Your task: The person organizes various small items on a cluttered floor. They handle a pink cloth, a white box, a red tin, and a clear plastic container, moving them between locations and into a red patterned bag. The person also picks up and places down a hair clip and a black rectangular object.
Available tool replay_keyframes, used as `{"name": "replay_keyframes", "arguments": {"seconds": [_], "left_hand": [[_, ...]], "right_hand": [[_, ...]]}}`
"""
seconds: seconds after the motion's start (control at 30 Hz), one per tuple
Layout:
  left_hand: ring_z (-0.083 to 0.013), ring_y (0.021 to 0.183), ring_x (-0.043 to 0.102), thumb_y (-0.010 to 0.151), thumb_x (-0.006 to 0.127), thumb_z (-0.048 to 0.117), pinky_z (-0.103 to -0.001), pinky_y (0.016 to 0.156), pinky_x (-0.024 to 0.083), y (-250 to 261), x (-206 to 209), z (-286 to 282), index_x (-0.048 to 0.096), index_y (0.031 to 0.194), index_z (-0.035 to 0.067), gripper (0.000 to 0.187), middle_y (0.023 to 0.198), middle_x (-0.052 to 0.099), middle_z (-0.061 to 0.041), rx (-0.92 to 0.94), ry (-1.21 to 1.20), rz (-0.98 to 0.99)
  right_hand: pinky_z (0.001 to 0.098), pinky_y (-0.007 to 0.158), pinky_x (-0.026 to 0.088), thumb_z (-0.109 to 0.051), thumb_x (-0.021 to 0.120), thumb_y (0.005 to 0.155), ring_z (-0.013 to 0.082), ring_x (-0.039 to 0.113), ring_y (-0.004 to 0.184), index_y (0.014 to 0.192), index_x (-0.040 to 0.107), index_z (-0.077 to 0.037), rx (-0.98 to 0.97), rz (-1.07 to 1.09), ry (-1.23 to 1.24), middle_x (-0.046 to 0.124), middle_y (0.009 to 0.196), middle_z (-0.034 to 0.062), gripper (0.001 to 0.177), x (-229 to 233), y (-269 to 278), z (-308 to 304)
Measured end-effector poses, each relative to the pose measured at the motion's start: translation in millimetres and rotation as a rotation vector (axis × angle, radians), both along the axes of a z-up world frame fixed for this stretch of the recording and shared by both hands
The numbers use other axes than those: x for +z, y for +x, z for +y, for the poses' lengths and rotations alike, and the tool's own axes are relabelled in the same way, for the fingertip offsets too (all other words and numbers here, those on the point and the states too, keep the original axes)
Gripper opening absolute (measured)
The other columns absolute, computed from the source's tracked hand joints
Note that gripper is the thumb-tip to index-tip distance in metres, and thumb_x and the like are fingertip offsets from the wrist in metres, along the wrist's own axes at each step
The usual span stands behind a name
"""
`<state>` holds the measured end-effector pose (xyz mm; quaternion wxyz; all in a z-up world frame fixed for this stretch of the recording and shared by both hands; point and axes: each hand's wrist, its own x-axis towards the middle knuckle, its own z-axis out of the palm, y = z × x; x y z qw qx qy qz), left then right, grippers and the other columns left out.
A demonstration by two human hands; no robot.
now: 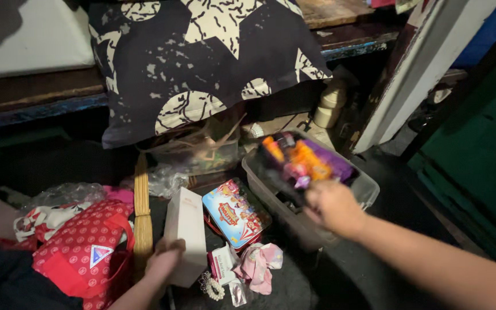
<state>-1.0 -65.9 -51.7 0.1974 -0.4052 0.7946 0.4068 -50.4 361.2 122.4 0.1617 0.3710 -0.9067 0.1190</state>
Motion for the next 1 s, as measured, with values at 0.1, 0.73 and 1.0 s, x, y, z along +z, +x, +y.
{"name": "replay_keyframes", "arguments": {"seconds": [0.1, 0.73, 1.0], "left_hand": [[-0.0344, 0.148, 0.028, 0.088, 0.063, 0.068, -0.052, 0.118, 0.025, -5.9, 3.3, 4.7, 0.038, 0.155, 0.036, 0.079, 0.161, 0.031, -0.012, -0.273, -0.338, -0.265], [-0.0388, 0.098, 0.065, 0.078, 0.050, 0.012, -0.063, 0.084, 0.061, -4.5, 45.9, 21.6, 0.060, 0.107, -0.003, 0.034, 0.104, 0.063, -0.021, 0.331, 0.899, 0.310], [-0.0333, 0.100, 0.063, 0.083, 0.049, 0.014, -0.058, 0.086, 0.060, -11.3, 54.3, 23.9, 0.061, 0.112, 0.002, 0.033, 0.105, 0.063, -0.017, 0.442, 0.852, 0.390]], "right_hand": [[0.0471, 0.065, 0.048, -0.021, 0.077, 0.071, 0.0346, 0.060, 0.075, 0.071, 0.055, -0.009, 0.166, -0.025, -0.011, 0.057, 0.078, 0.0118, 0.025, 4.8, 26.9, -26.9], [0.0501, 0.101, 0.043, -0.028, 0.068, 0.083, 0.0378, 0.054, 0.116, 0.113, 0.069, -0.002, 0.141, 0.096, -0.137, 0.060, 0.118, 0.0203, 0.040, -21.0, -4.5, -45.8], [0.0459, 0.095, 0.053, -0.034, 0.065, 0.090, 0.0371, 0.064, 0.108, 0.105, 0.068, -0.007, -0.346, -0.627, 0.327, 0.068, 0.112, 0.0178, 0.031, -105.5, -18.3, -18.9]]}}
